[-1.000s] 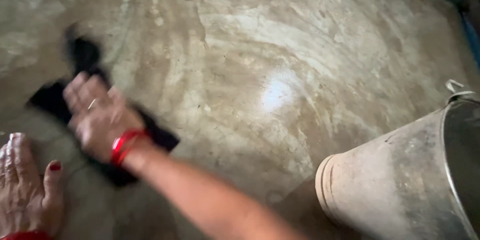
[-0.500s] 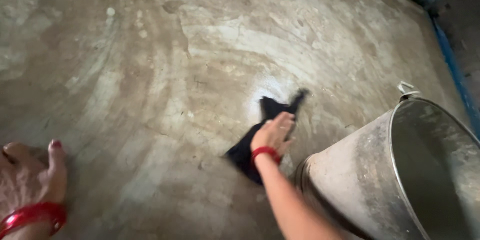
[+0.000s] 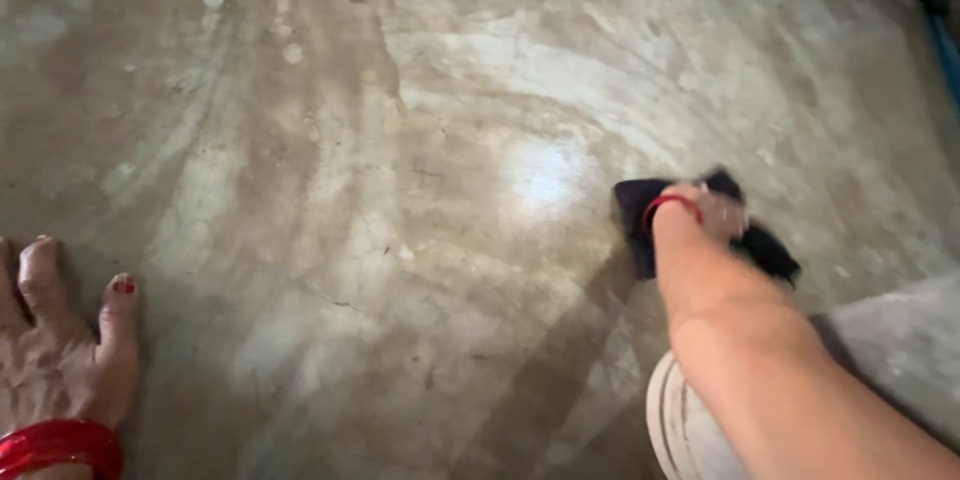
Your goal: The person wrings out a black cloth in a metal bucket of water and then uses it to wipe the concrete floor. They repeatedly dip the cloth into the bucket, wring it out, and scrub the floor surface in a repetitive cycle.
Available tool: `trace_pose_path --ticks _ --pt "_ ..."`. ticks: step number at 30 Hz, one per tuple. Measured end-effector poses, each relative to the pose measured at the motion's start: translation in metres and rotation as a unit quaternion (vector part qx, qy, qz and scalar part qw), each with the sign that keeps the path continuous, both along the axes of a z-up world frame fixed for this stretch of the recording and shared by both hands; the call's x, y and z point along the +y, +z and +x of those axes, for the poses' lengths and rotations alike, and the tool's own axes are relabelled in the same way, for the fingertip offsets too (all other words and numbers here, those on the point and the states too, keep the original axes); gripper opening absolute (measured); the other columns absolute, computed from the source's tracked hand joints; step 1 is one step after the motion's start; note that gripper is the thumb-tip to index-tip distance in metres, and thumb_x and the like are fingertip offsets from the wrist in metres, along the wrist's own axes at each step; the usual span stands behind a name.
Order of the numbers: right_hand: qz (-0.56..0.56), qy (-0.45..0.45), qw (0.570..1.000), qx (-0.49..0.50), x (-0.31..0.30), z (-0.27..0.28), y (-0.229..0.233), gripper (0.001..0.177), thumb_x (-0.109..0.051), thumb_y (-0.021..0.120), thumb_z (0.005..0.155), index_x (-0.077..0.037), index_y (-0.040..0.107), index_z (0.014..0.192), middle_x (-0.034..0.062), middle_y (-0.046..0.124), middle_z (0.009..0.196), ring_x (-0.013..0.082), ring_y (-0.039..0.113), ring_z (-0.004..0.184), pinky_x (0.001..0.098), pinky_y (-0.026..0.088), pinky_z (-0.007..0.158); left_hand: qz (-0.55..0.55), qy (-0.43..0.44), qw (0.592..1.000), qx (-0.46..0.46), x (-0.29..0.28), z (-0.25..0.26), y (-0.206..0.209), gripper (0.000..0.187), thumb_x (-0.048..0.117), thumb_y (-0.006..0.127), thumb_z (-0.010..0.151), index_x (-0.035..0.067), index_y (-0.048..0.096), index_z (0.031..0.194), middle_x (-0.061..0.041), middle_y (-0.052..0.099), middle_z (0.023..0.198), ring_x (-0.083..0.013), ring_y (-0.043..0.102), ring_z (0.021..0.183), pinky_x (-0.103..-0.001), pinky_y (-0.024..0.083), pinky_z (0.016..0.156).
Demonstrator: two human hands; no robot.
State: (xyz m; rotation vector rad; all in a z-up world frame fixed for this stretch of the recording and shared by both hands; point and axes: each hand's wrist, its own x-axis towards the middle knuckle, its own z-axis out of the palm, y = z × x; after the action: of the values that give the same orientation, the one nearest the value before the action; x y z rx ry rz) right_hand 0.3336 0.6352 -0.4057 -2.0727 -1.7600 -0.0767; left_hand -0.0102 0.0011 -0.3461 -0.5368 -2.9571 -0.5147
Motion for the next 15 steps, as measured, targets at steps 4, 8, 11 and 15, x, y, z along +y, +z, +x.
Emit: trace_pose_path --ticks 4,8,11,15 --pt "0.01 0.178 0.983 -0.043 0.08 -0.066 -0.002 0.061 -0.039 0.053 0.105 0.007 0.047 0.146 0.0309 0.045 0.151 0.045 0.045 0.139 0.0516 0.039 0.112 -0.011 -0.004 1.0 0.002 0.002 -0.002 0.012 0.067 0.047 0.046 0.102 0.012 0.034 0.158 -0.019 0.027 0.171 -0.0367 0.025 0.154 -0.055 0.027 0.119" --pt "0.14 0.432 0.885 -0.103 0.044 -0.232 -0.009 0.055 -0.024 0.055 0.105 0.006 0.044 0.15 0.0299 0.043 0.155 0.0457 0.042 0.143 0.0535 0.035 0.114 -0.029 -0.008 1.0 0.005 0.001 -0.003 0.02 0.07 0.049 0.04 0.101 0.014 0.031 0.16 -0.014 0.023 0.173 -0.032 0.016 0.159 -0.061 0.019 0.12" --pt "0.156 0.612 0.77 -0.088 -0.057 -0.358 0.001 0.053 -0.021 0.055 0.105 0.003 0.046 0.151 0.0279 0.045 0.155 0.0443 0.046 0.144 0.0514 0.041 0.119 -0.083 0.003 0.996 0.01 0.002 -0.003 0.024 0.071 0.052 0.036 0.1 0.017 0.03 0.161 -0.007 0.019 0.174 -0.0277 0.011 0.161 -0.07 0.009 0.116" --pt "0.022 0.728 0.68 -0.085 -0.267 -0.446 0.029 0.058 -0.039 0.052 0.103 -0.008 0.048 0.152 0.018 0.042 0.159 0.0344 0.053 0.135 0.0492 0.048 0.104 -0.04 -0.009 0.999 -0.018 0.004 -0.001 0.034 0.07 0.054 0.033 0.103 0.016 0.027 0.162 -0.006 0.016 0.174 -0.0287 0.009 0.161 -0.071 0.002 0.12"
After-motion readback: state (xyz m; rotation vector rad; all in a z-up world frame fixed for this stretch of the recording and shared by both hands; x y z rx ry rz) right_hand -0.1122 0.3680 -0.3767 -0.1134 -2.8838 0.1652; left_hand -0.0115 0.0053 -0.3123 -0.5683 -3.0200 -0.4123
